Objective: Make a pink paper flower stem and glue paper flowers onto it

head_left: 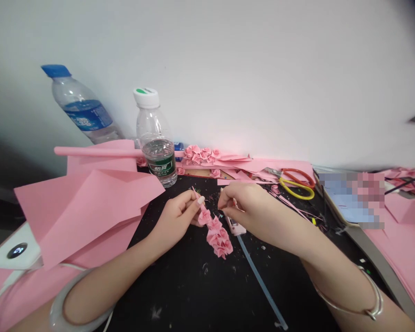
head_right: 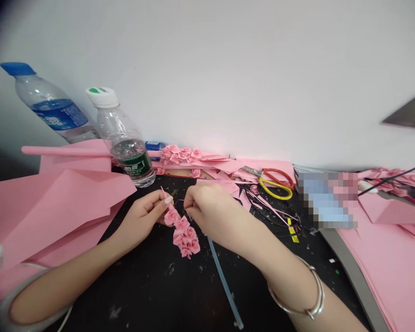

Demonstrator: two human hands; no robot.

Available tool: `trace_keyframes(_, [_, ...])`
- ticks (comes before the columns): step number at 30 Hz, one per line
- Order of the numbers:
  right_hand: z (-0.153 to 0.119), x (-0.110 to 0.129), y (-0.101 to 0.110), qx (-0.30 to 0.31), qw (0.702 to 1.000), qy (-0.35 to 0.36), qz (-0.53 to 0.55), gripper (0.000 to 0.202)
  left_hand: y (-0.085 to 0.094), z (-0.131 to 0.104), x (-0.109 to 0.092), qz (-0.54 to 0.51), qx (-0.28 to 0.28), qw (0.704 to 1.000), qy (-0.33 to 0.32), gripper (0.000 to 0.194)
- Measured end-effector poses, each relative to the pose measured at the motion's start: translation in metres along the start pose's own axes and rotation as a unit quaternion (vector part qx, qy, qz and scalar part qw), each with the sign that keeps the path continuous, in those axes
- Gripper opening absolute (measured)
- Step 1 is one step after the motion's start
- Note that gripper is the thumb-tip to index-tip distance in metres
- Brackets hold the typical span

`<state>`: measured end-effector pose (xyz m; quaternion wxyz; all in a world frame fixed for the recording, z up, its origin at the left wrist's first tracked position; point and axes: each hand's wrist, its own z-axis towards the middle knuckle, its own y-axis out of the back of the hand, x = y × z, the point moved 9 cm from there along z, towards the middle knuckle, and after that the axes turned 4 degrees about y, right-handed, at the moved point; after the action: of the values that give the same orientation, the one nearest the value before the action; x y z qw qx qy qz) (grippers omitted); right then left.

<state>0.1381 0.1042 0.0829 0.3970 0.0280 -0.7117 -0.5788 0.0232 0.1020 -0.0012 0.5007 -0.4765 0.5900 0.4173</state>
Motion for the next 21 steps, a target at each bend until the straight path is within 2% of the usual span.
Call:
trace_keyframes(5, [0.000,0.004,-0.011,0.029,0.999,0.016,-0.014,0.017,0.000,-0.001,-0.002,0.012,-0.005,1.000,-0.008,0.027])
trace_keyframes(10, [0.002,0.010,-0.017,0.028,0.999,0.038,-0.026,0.017,0.001,0.001,-0.001,0.029,-0.009,0.999,-0.011,0.028])
trace_keyframes(21, [0.000,0.010,-0.009,0.012,0.999,0.031,-0.011,0.018,0.002,0.001,0.000,0.018,-0.010,1.000,-0.001,0.027])
